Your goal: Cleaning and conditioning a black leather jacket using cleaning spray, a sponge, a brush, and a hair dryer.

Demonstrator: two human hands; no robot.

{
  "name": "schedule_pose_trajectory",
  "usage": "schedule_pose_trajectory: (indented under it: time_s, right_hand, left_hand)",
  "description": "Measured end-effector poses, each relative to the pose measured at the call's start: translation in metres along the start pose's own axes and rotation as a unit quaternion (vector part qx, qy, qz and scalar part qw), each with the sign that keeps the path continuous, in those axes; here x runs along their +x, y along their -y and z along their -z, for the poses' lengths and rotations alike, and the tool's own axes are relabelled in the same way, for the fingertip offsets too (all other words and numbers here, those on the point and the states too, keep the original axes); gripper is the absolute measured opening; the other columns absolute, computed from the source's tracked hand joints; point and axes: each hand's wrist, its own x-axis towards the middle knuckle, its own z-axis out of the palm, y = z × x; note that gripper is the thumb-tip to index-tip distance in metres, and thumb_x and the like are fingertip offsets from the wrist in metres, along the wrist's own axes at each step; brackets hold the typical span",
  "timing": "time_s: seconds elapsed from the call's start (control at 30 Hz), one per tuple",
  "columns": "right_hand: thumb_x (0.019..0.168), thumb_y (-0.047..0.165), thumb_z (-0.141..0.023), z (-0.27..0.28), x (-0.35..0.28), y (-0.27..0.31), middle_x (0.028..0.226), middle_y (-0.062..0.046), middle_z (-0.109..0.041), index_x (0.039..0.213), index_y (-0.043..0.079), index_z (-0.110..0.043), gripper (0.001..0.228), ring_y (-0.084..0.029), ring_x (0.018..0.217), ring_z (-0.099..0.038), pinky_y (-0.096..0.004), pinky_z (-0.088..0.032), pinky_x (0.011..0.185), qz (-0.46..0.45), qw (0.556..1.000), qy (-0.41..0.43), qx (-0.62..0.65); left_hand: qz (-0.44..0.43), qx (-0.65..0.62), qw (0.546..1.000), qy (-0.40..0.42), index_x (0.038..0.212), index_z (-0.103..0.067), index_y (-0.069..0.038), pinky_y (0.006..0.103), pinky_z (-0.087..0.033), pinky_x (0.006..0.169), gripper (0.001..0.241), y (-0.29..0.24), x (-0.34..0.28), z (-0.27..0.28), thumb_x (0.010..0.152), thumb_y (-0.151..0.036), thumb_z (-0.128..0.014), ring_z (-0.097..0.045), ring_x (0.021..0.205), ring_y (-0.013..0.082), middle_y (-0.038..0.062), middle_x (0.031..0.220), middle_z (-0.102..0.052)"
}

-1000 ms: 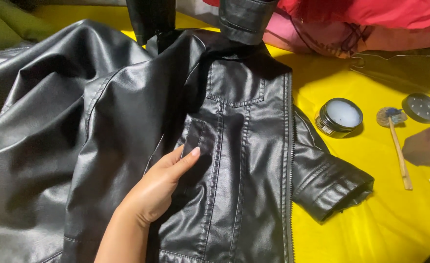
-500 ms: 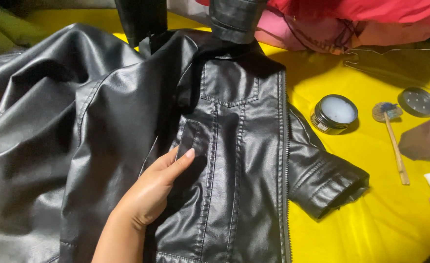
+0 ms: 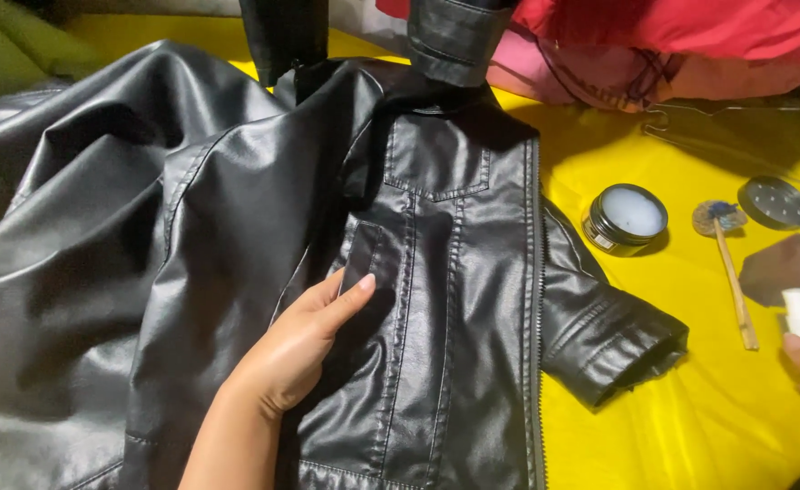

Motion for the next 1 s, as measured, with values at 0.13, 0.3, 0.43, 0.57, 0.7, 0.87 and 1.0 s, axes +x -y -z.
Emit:
schedule_pose_trajectory:
  time_s: [0.13,0.3,0.43,0.57,0.7,0.87,1.0]
  right_hand:
    - [0.126,0.030,-0.064,-0.014,0.010,0.052,0.097,-0.013,-0.060,0.112,0.006,-0.054,0.030,-0.028,0.079,-0.059,-0.043,-0.046,0.069,0.034,0.999,0.006,0.027]
    - [0.117,0.016,-0.057,-0.052,0.013,0.162,0.130,-0.018,-0.061,0.150,-0.003,-0.045,0.039,-0.027,0.115,-0.058,-0.040,-0.038,0.107,0.102,0.994,0.015,0.025]
    - [0.118,0.017,-0.065,-0.079,0.081,0.155,0.129,-0.021,-0.059,0.146,-0.003,-0.047,0.039,-0.028,0.115,-0.062,-0.042,-0.049,0.094,0.136,0.990,-0.022,0.019]
    - [0.118,0.014,-0.078,-0.099,0.112,0.174,0.131,-0.016,-0.060,0.122,-0.005,-0.056,0.029,-0.028,0.103,-0.064,-0.038,-0.047,0.086,0.238,0.969,-0.062,-0.028]
    - [0.091,0.022,-0.093,-0.108,0.105,0.200,0.102,-0.021,-0.074,0.126,-0.009,-0.066,0.054,-0.028,0.088,-0.069,-0.041,-0.050,0.070,0.220,0.962,-0.022,-0.158]
    - [0.119,0.015,-0.063,-0.106,0.092,0.192,0.114,-0.016,-0.064,0.119,0.001,-0.054,0.016,-0.027,0.102,-0.061,-0.043,-0.044,0.085,0.278,0.957,-0.064,-0.046]
    - [0.124,0.022,-0.026,-0.096,-0.010,0.274,0.069,-0.001,-0.028,0.097,0.011,-0.032,0.030,-0.013,0.059,-0.025,-0.033,-0.023,0.062,0.150,0.987,-0.025,0.056]
  left_hand:
    - [0.003,0.000,1.000,0.006,0.162,-0.023,-0.015,0.0367,-0.015,0.129,0.101,-0.002,-0.003,0.000,0.080,-0.053,-0.066,-0.024,0.160,0.0115,-0.006,0.174,-0.025]
    - [-0.003,-0.024,1.000,0.008,0.161,-0.030,-0.013,0.0348,-0.018,0.127,0.097,-0.002,-0.001,-0.002,0.079,-0.049,-0.067,-0.031,0.158,0.0101,-0.007,0.171,-0.038]
    - [0.006,-0.006,1.000,0.004,0.162,-0.026,-0.014,0.0373,-0.014,0.128,0.102,-0.001,-0.001,0.000,0.078,-0.054,-0.066,-0.027,0.159,0.0104,-0.008,0.173,-0.032]
    - [-0.008,-0.005,1.000,0.014,0.162,-0.023,-0.013,0.0363,-0.016,0.127,0.102,0.004,0.005,0.004,0.079,-0.054,-0.066,-0.027,0.159,0.0122,-0.005,0.173,-0.029]
    - [-0.006,-0.001,1.000,0.016,0.162,-0.023,-0.013,0.0366,-0.017,0.128,0.102,0.003,0.004,0.004,0.080,-0.054,-0.067,-0.029,0.159,0.0132,-0.003,0.173,-0.030]
    - [-0.033,-0.015,0.999,0.027,0.161,-0.026,-0.010,0.0350,-0.017,0.127,0.098,0.008,0.010,0.006,0.081,-0.051,-0.067,-0.028,0.158,0.0117,-0.003,0.173,-0.031]
    - [-0.054,-0.030,0.997,0.037,0.159,-0.033,-0.008,0.0333,-0.019,0.125,0.095,0.010,0.013,0.004,0.081,-0.049,-0.067,-0.033,0.156,0.0107,-0.003,0.171,-0.039]
